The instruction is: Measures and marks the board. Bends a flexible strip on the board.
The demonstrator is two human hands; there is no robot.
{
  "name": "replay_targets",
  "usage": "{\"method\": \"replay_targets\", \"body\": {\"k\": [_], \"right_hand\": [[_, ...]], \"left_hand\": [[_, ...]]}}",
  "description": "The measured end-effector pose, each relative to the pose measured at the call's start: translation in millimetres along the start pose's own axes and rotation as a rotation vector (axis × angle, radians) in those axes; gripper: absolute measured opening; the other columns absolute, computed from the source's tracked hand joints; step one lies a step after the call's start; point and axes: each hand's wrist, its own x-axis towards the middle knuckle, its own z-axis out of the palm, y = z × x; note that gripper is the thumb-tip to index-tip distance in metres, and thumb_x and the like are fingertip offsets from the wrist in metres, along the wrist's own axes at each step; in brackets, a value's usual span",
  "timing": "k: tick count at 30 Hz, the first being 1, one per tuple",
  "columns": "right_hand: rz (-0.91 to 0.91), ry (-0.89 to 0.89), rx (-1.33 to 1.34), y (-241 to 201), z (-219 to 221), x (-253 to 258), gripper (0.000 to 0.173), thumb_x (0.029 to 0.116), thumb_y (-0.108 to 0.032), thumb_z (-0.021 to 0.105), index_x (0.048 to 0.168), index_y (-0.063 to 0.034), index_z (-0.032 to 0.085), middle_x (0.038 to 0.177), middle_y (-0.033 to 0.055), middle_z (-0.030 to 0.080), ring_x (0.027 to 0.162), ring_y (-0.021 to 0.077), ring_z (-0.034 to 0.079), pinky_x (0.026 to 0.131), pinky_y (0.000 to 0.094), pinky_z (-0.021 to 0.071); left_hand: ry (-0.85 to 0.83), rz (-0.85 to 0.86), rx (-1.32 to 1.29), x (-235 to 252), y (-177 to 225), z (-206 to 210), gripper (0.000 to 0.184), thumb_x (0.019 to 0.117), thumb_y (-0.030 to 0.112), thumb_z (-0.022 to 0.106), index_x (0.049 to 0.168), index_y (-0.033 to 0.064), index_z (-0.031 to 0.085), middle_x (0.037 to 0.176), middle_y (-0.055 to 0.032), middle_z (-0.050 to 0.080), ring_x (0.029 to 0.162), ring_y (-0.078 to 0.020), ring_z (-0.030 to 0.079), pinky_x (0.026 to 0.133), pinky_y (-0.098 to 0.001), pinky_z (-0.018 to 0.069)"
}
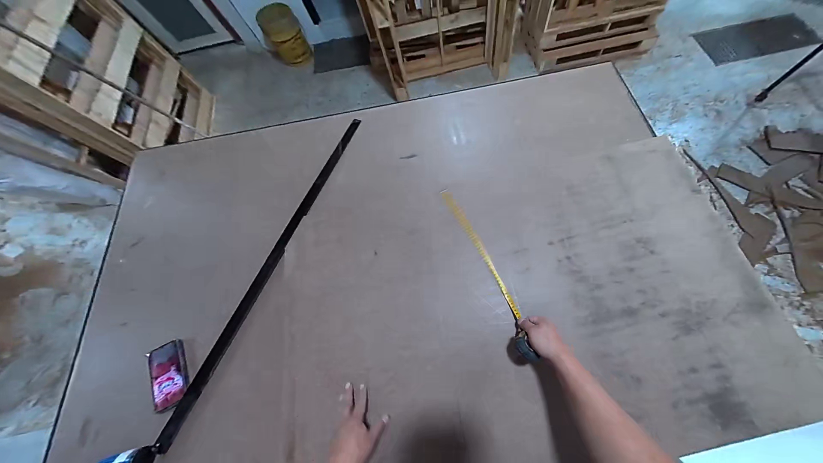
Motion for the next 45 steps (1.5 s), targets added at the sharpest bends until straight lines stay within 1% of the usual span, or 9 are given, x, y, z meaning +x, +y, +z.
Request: {"method": "replay_targets", "body": {"k": [2, 4, 9, 24, 26, 30, 34, 39, 45], "right_hand": [[0.058, 0.082, 0.055, -3.0, 9.4, -0.9, 0.041, 0.1078, -0.038, 0.048, 0.088, -0.0094, 0.070, 0.082, 0.0121, 0.067, 0.081, 0.0288, 0.065, 0.073, 0.0537, 0.0514], [0.083, 0.130, 0.094, -1.6, 14.2, -3.1, 0.041, 0.1070, -0.039, 0.050, 0.087, -0.0103, 0.070, 0.080, 0.0114, 0.067, 0.080, 0.0285, 0.066, 0.072, 0.0535, 0.0513], [0.126, 0.141, 0.054, -5.0, 16.4, -6.5, 0.043, 0.1061, -0.042, 0.050, 0.092, -0.0098, 0.074, 0.089, 0.0141, 0.071, 0.088, 0.0327, 0.068, 0.077, 0.0590, 0.0517], [0.217, 0.126, -0.044, -11.7, 9.8, 9.2, 0.044, 0.1011, -0.046, 0.054, 0.096, -0.0076, 0.076, 0.106, 0.0178, 0.072, 0.106, 0.0371, 0.067, 0.086, 0.0638, 0.0510], [0.230, 0.133, -0.037, -15.9, 8.3, 8.9, 0.044, 0.1008, -0.045, 0.054, 0.096, -0.0065, 0.075, 0.107, 0.0188, 0.072, 0.106, 0.0378, 0.067, 0.086, 0.0641, 0.0507], [0.237, 0.130, -0.021, -18.0, 8.1, 5.6, 0.044, 0.1000, -0.046, 0.056, 0.096, -0.0064, 0.075, 0.107, 0.0189, 0.072, 0.107, 0.0374, 0.067, 0.087, 0.0638, 0.0508], [0.257, 0.137, -0.003, -13.2, 13.4, -2.5, 0.049, 0.1014, -0.049, 0.053, 0.094, -0.0052, 0.075, 0.104, 0.0196, 0.072, 0.104, 0.0376, 0.067, 0.086, 0.0630, 0.0513], [0.304, 0.132, -0.037, -10.5, 18.0, -15.7, 0.052, 0.1025, -0.049, 0.052, 0.093, -0.0034, 0.074, 0.105, 0.0218, 0.071, 0.103, 0.0388, 0.068, 0.085, 0.0628, 0.0520], [0.296, 0.070, -0.162, 20.2, 32.0, -62.6, 0.057, 0.1072, -0.051, 0.041, 0.091, -0.0062, 0.073, 0.099, 0.0188, 0.072, 0.099, 0.0363, 0.069, 0.083, 0.0603, 0.0535]], "left_hand": [[0.000, 0.001, 0.106, 0.6, -8.6, 27.4, 0.115, 0.0817, 0.052, 0.081, 0.167, 0.0121, 0.015, 0.173, -0.0180, -0.005, 0.159, -0.0409, 0.000, 0.125, -0.0656, 0.0157], [-0.023, -0.016, 0.130, 3.3, -10.4, 30.1, 0.115, 0.0820, 0.050, 0.082, 0.167, 0.0147, 0.013, 0.174, -0.0144, -0.007, 0.160, -0.0382, -0.002, 0.125, -0.0650, 0.0145], [-0.050, -0.001, 0.177, 10.5, -14.3, 23.3, 0.115, 0.0827, 0.051, 0.081, 0.167, 0.0144, 0.012, 0.174, -0.0146, -0.008, 0.160, -0.0365, -0.002, 0.127, -0.0579, 0.0167], [-0.065, -0.011, 0.196, 16.7, -15.4, 23.0, 0.113, 0.0853, 0.053, 0.079, 0.168, 0.0181, 0.010, 0.174, -0.0113, -0.009, 0.161, -0.0329, -0.004, 0.128, -0.0550, 0.0162], [-0.069, -0.012, 0.193, 17.2, -16.6, 23.7, 0.113, 0.0851, 0.054, 0.078, 0.168, 0.0182, 0.010, 0.174, -0.0109, -0.010, 0.160, -0.0328, -0.005, 0.127, -0.0582, 0.0157], [-0.060, -0.003, 0.187, 17.7, -15.6, 23.1, 0.112, 0.0858, 0.053, 0.079, 0.168, 0.0174, 0.011, 0.174, -0.0121, -0.009, 0.160, -0.0326, -0.005, 0.128, -0.0536, 0.0171], [-0.057, 0.003, 0.184, 19.0, -16.6, 23.6, 0.113, 0.0855, 0.053, 0.079, 0.168, 0.0175, 0.010, 0.174, -0.0113, -0.010, 0.160, -0.0339, -0.004, 0.126, -0.0603, 0.0170], [-0.045, 0.020, 0.182, 17.2, -17.0, 22.9, 0.112, 0.0851, 0.053, 0.079, 0.168, 0.0174, 0.012, 0.174, -0.0135, -0.007, 0.160, -0.0344, -0.001, 0.126, -0.0575, 0.0203], [-0.060, 0.014, 0.179, 18.2, -16.0, 20.7, 0.112, 0.0861, 0.053, 0.079, 0.168, 0.0182, 0.010, 0.174, -0.0126, -0.009, 0.160, -0.0335, -0.004, 0.127, -0.0569, 0.0180]]}}
